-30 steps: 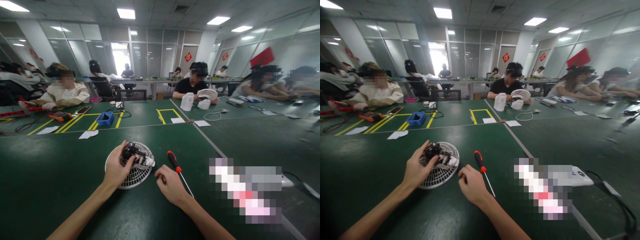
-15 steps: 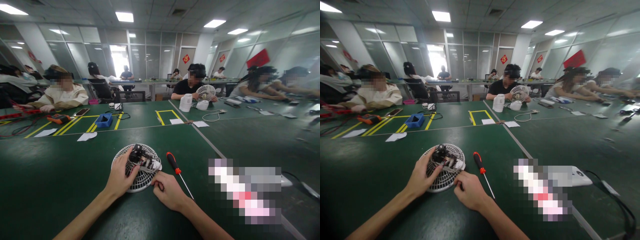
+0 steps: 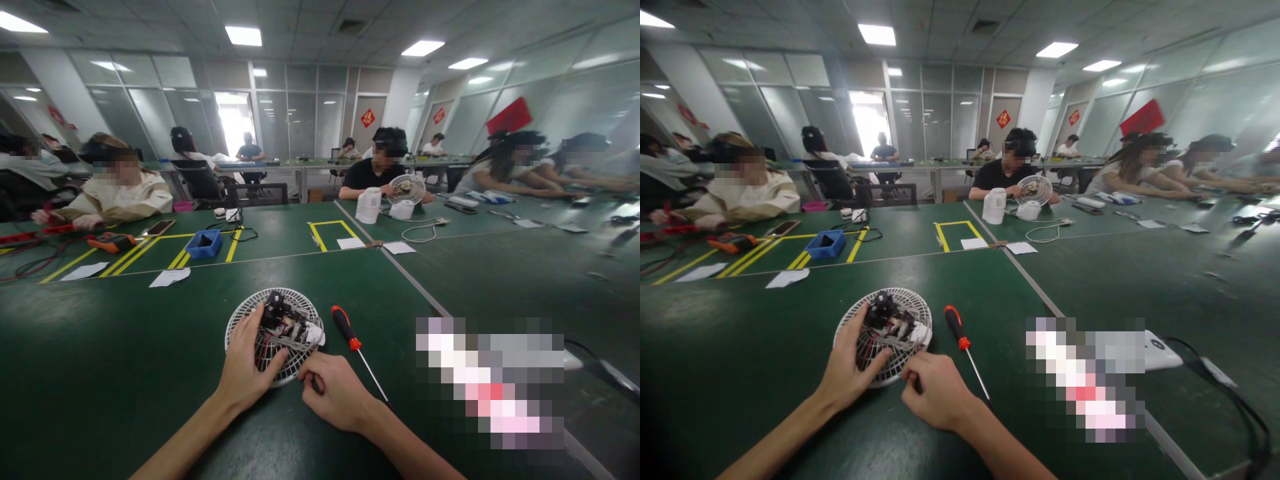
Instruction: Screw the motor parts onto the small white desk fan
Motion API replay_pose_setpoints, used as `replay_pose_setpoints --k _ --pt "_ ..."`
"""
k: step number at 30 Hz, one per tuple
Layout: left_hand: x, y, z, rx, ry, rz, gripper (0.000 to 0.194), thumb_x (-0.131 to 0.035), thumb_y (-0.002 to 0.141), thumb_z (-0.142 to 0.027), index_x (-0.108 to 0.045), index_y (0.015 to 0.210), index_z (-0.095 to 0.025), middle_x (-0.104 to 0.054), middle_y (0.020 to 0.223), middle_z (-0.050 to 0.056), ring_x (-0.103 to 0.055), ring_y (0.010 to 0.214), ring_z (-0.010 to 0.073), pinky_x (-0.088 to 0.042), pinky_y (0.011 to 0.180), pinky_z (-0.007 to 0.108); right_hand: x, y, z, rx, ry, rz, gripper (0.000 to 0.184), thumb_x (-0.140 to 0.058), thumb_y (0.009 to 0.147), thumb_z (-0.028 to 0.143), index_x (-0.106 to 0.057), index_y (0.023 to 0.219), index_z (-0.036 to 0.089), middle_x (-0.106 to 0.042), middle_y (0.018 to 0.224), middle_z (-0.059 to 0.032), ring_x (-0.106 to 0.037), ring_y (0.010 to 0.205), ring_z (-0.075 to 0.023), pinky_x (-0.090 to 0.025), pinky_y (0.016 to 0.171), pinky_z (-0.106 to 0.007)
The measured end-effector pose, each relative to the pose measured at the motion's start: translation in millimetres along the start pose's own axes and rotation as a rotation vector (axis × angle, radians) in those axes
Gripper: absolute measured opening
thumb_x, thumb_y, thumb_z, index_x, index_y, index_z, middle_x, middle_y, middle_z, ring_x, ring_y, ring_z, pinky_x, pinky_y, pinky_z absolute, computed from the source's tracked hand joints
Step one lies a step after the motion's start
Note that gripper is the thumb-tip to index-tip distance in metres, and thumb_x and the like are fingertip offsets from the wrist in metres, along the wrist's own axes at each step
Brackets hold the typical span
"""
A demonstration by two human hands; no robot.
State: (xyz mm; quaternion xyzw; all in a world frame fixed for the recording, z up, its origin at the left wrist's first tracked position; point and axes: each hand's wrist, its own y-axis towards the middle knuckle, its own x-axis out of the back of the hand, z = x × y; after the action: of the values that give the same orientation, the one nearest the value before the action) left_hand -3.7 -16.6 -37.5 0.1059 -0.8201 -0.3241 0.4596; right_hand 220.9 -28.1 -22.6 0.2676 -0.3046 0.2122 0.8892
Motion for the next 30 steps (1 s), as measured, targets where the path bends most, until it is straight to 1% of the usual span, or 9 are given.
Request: replay_pose_setpoints --k 6,10,17,20,24,27,30 --pt "-6.0 -2.6 -3.6 -0.069 0.026 -0.022 0.087 -0.061 0.093 -0.049 -0.017 0.161 -0.02 -0.05 0.151 0.019 -0.053 0.134 0.037 -0.047 0.11 0.059 -3.0 -0.9 0.9 0.023 0.011 0.03 0.02 -0.059 0.067 0.004 -0.067 0.079 0.018 -0.06 0.069 0.0029 -0.051 0.058 -0.0114 -0.038 0.06 -0.021" --pt "-10.3 -4.8 -4.9 -0.097 0.062 -0.04 0.084 -0.061 0.094 -0.045 -0.019 0.161 -0.018 -0.053 0.148 0.019 -0.053 0.134 0.0365 -0.047 0.11 0.058 -0.9 -0.8 1.4 0.04 0.013 0.015 0.019 -0.058 0.068 0.004 -0.066 0.079 0.018 -0.059 0.068 0.0031 -0.05 0.058 -0.0112 -0.037 0.06 -0.021" --pt "-16.7 -4.8 -8.6 -0.114 0.098 -0.108 0.085 -0.06 0.093 -0.049 -0.02 0.161 -0.016 -0.057 0.142 0.02 -0.053 0.133 0.0374 -0.046 0.11 0.058 0.5 -1.3 7.1 0.069 0.021 -0.015 0.018 -0.057 0.07 0.005 -0.064 0.08 0.018 -0.056 0.069 0.0034 -0.049 0.057 -0.0108 -0.035 0.058 -0.021" --pt "-16.5 -2.6 -4.6 -0.12 0.088 -0.093 0.084 -0.06 0.093 -0.05 -0.021 0.16 -0.017 -0.056 0.143 0.019 -0.054 0.132 0.0374 -0.046 0.11 0.058 0.9 -1.3 9.1 0.069 0.019 -0.013 0.019 -0.057 0.07 0.005 -0.063 0.08 0.019 -0.055 0.068 0.0038 -0.049 0.057 -0.0108 -0.035 0.058 -0.021" --pt "-14.2 -0.8 1.3 -0.133 0.041 -0.065 0.08 -0.061 0.093 -0.046 -0.025 0.159 -0.019 -0.057 0.143 0.018 -0.056 0.13 0.0351 -0.049 0.108 0.055 1.5 -1.0 8.8 0.073 0.013 -0.013 0.018 -0.056 0.071 0.004 -0.062 0.079 0.019 -0.053 0.067 0.0046 -0.049 0.057 -0.0109 -0.035 0.058 -0.021" --pt "-12.2 -2.3 0.0 -0.151 0.036 -0.112 0.078 -0.063 0.093 -0.04 -0.026 0.158 -0.019 -0.057 0.14 0.018 -0.056 0.13 0.0344 -0.048 0.109 0.056 2.0 -1.0 8.8 0.078 0.011 -0.016 0.019 -0.056 0.072 0.003 -0.062 0.08 0.019 -0.053 0.068 0.0045 -0.048 0.057 -0.0106 -0.034 0.057 -0.021" --pt "-8.5 -5.9 -5.9 -0.148 0.031 -0.19 0.076 -0.067 0.091 -0.034 -0.03 0.155 -0.018 -0.053 0.138 0.019 -0.049 0.136 0.0374 -0.046 0.11 0.061 4.0 -0.1 10.4 0.086 -0.001 -0.02 0.019 -0.056 0.072 0.003 -0.062 0.08 0.019 -0.054 0.068 0.0041 -0.048 0.056 -0.0103 -0.034 0.056 -0.021"
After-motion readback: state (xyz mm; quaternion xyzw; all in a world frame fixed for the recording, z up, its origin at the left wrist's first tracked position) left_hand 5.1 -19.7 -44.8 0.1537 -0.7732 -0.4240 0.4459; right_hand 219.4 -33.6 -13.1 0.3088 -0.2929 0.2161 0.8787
